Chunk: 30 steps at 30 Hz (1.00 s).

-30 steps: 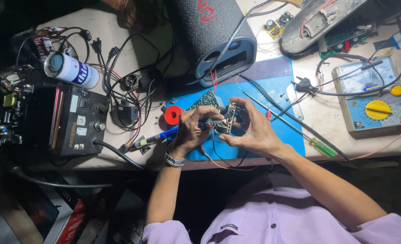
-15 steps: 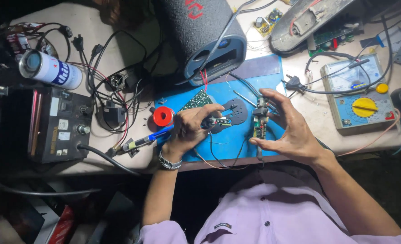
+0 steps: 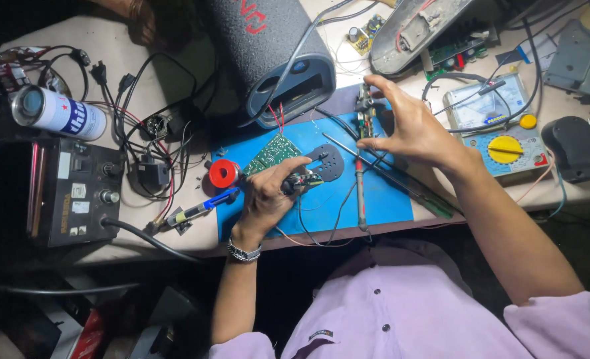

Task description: Soldering and inspecting a circuit board on a repair bench

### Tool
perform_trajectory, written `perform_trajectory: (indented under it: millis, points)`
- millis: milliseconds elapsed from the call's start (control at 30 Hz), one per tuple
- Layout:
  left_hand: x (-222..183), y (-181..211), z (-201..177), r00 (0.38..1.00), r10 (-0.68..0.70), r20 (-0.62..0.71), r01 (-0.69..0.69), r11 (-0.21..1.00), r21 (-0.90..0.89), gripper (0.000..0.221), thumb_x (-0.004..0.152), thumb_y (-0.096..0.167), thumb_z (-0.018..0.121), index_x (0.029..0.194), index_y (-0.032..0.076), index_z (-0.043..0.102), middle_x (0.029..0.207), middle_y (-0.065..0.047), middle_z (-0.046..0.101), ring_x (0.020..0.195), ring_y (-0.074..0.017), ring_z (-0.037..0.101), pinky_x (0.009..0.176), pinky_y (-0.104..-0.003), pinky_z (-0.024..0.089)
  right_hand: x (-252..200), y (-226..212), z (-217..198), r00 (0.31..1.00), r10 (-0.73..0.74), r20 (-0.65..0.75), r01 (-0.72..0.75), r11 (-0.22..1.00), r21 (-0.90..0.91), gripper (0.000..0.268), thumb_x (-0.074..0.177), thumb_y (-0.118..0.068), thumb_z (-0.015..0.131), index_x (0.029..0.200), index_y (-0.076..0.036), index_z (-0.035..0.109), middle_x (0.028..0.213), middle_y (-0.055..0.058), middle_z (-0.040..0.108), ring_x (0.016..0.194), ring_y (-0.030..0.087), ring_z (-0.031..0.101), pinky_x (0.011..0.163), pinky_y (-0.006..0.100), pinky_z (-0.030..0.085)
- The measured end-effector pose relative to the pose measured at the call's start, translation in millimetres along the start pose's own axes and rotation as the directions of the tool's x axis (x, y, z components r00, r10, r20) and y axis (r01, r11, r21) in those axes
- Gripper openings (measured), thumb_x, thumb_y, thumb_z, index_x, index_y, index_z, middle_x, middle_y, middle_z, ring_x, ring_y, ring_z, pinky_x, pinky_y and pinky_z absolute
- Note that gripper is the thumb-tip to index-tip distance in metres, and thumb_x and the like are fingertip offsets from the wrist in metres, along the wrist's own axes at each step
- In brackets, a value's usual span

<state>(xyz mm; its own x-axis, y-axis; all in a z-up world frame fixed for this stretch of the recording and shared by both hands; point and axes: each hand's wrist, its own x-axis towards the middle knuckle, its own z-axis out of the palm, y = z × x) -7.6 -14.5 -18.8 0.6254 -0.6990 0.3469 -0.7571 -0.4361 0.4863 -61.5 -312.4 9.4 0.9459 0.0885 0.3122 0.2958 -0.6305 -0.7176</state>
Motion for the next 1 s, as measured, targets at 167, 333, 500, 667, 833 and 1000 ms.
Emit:
perform_trajectory:
  millis: [167,333,500,667,833,1000]
  points:
    - [-5.7,30.6,-25.2,0.968,-0.175,-0.182,0.139,0.972,-0.191,0.038,0.084,0.024,0.087,0.114,0.015,0.066,0.103,-0.001,0.077,0.085,-0.0130,0.076,0.067,-0.024,0.061,18.1,31.8,15.7,0.964,0.195,0.180,-0.175,0.977,-0.124,0.112,0.077,-0.032,0.085,0.161,0.000,0.017,0.168,0.022,0.021,0.155,0.034,0.020,0.124,0.042,0.019]
    - [-17.6,43.8,-17.6,0.883,-0.449,-0.138,0.345,0.819,-0.459,0.047,0.079,0.016,0.088,0.119,0.010,0.064,0.095,-0.006,0.079,0.085,-0.0135,0.078,0.069,-0.021,0.062,-6.1,8.4,15.7,1.000,-0.020,0.022,0.024,0.973,-0.230,0.088,0.086,-0.021,0.082,0.153,0.006,0.032,0.157,0.033,0.036,0.146,0.042,0.036,0.120,0.048,0.031]
    - [-19.9,53.9,0.3,0.838,-0.538,-0.091,0.363,0.674,-0.644,0.051,0.079,0.007,0.088,0.124,0.004,0.065,0.090,-0.020,0.077,0.078,-0.0244,0.074,0.067,-0.037,0.062,-31.9,-26.9,67.1,0.992,-0.049,-0.115,0.053,0.998,0.039,0.043,0.091,-0.020,0.079,0.131,-0.008,0.066,0.118,0.012,0.067,0.103,0.032,0.070,0.081,0.040,0.060]
    - [-17.5,59.7,0.1,0.867,-0.497,-0.037,0.384,0.713,-0.587,0.051,0.087,0.009,0.073,0.134,-0.001,0.054,0.095,-0.023,0.074,0.084,-0.0265,0.073,0.069,-0.040,0.060,-31.0,-61.0,79.2,0.945,0.293,0.145,-0.327,0.854,0.406,0.028,0.100,-0.031,0.064,0.121,-0.015,0.073,0.100,0.012,0.079,0.099,0.029,0.077,0.082,0.043,0.060]
    - [-18.3,69.1,12.1,0.893,-0.449,-0.045,0.387,0.814,-0.434,0.066,0.088,0.016,0.072,0.148,0.003,0.049,0.124,-0.024,0.060,0.112,-0.0427,0.066,0.092,-0.050,0.056,-43.4,-26.5,111.4,0.873,0.435,0.222,-0.466,0.606,0.645,0.028,0.096,-0.030,0.072,0.119,-0.015,0.075,0.095,0.005,0.079,0.092,0.012,0.070,0.087,0.038,0.060]
    - [-18.1,46.6,1.5,0.942,-0.335,-0.027,0.284,0.838,-0.466,0.073,0.093,0.040,0.073,0.152,0.005,0.048,0.117,-0.023,0.061,0.105,-0.0401,0.070,0.092,-0.051,0.059,-59.8,-5.5,110.5,0.788,0.588,0.182,-0.432,0.319,0.844,0.019,0.103,-0.021,0.062,0.116,-0.008,0.066,0.101,0.000,0.066,0.093,0.011,0.064,0.094,0.041,0.059]
